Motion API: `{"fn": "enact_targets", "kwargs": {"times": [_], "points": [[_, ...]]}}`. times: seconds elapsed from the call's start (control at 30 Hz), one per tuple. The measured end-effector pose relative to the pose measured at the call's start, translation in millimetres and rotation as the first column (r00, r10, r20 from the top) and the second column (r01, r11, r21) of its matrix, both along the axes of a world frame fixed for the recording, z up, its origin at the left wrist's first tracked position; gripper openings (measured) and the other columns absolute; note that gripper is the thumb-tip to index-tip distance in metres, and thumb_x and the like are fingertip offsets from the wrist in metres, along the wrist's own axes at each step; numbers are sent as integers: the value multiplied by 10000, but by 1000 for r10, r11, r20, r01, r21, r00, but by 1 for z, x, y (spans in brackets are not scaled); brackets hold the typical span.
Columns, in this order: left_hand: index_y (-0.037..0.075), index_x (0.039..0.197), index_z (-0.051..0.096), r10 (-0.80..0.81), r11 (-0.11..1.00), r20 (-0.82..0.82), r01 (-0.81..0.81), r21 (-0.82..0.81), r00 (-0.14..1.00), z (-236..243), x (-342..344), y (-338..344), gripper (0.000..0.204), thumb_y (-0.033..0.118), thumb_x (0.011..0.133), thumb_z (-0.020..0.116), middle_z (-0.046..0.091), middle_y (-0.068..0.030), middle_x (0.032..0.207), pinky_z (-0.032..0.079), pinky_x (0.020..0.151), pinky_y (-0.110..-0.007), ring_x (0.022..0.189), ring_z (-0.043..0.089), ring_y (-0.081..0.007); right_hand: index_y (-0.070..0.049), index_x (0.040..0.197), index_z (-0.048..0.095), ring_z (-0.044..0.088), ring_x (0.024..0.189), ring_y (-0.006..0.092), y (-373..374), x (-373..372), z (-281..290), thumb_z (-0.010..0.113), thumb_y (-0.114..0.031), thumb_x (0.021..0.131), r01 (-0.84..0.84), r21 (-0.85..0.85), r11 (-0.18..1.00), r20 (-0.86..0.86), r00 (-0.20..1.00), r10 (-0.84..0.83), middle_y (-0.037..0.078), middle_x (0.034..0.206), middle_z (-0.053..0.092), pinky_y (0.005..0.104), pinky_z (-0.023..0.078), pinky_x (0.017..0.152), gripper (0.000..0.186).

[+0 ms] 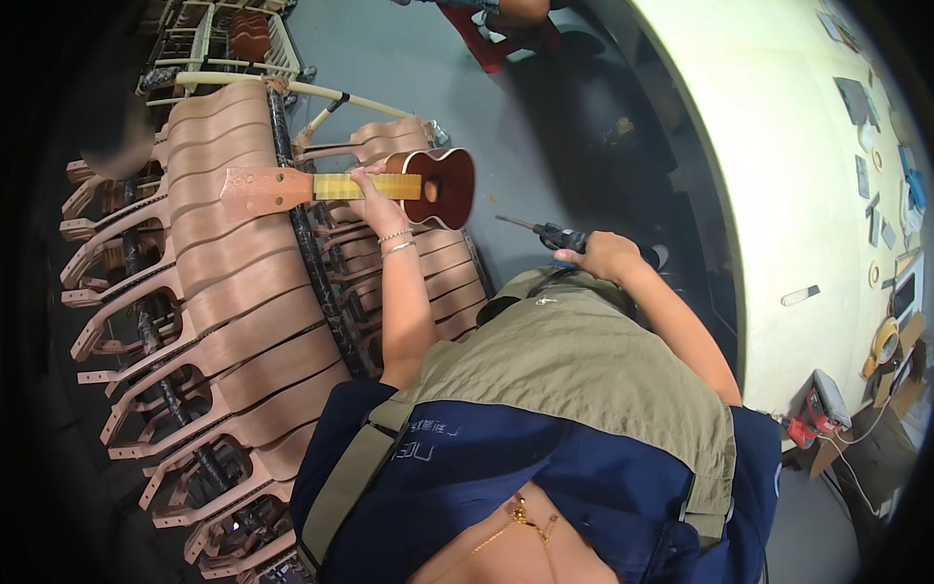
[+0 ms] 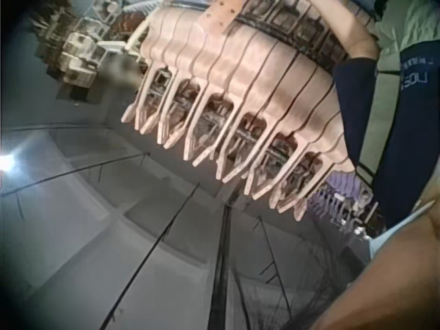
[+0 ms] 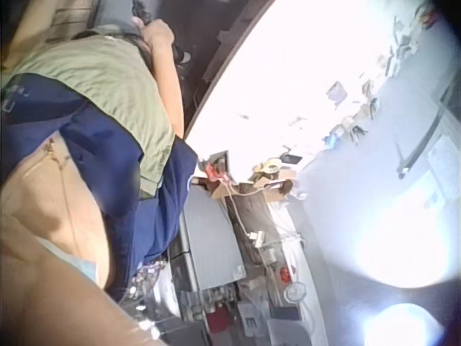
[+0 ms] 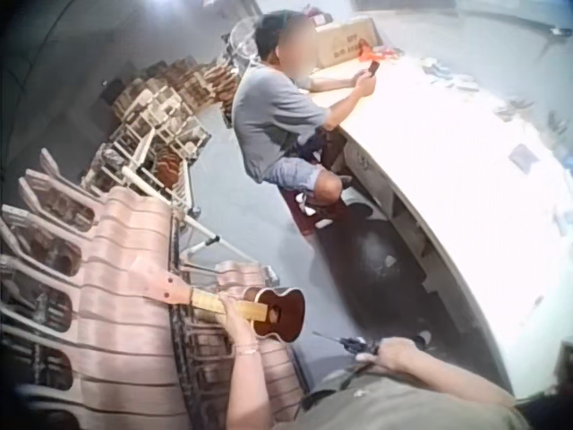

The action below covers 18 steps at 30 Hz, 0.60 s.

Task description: The person scrapes the edges of a wooden guitar body with a small metal tool, working around the soundhole and along the sides. The person rotates the guitar to access different areas and continues scraping the edges. The person then wipes the guitar body with a cloth.

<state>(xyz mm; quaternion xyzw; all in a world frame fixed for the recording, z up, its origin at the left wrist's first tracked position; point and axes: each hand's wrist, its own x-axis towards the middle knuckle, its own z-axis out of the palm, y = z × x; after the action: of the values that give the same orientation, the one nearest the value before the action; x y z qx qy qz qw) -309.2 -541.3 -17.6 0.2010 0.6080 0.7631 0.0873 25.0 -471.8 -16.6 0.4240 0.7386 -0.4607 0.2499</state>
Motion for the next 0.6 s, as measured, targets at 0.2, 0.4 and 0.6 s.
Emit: {"fn": "enact_targets", "kwargs": {"times": [0.2,0.4,0.6], "points": [[26,944,474,-166,979,-68,156,-131,984,13,-39,-36,188,43,900,656,563,-90,693,546,655,-379,572,565,-188,-60,757,645,493,429,89,31,-9,18,606,-632,864,161,-364,917,-114,970,-215,21,586,603,251,377,412,583],[64,925,385,-40,997,-310,60,55,950,22,-44,-37,262,14,673,432,528,-63,673,585,692,-419,544,557,-195,-20,800,639,514,437,90,36,22,23,617,-548,901,95,-632,769,-131,965,-228,44,590,615,203,357,390,538],[68,876,451,-136,990,-145,140,18,980,10,-29,-29,72,45,869,519,463,-40,778,467,857,-410,700,490,-170,-13,838,673,576,526,85,22,15,51,611,-551,903,-76,-824,562,-319,881,-350,51,631,646,215,342,408,545]]}}
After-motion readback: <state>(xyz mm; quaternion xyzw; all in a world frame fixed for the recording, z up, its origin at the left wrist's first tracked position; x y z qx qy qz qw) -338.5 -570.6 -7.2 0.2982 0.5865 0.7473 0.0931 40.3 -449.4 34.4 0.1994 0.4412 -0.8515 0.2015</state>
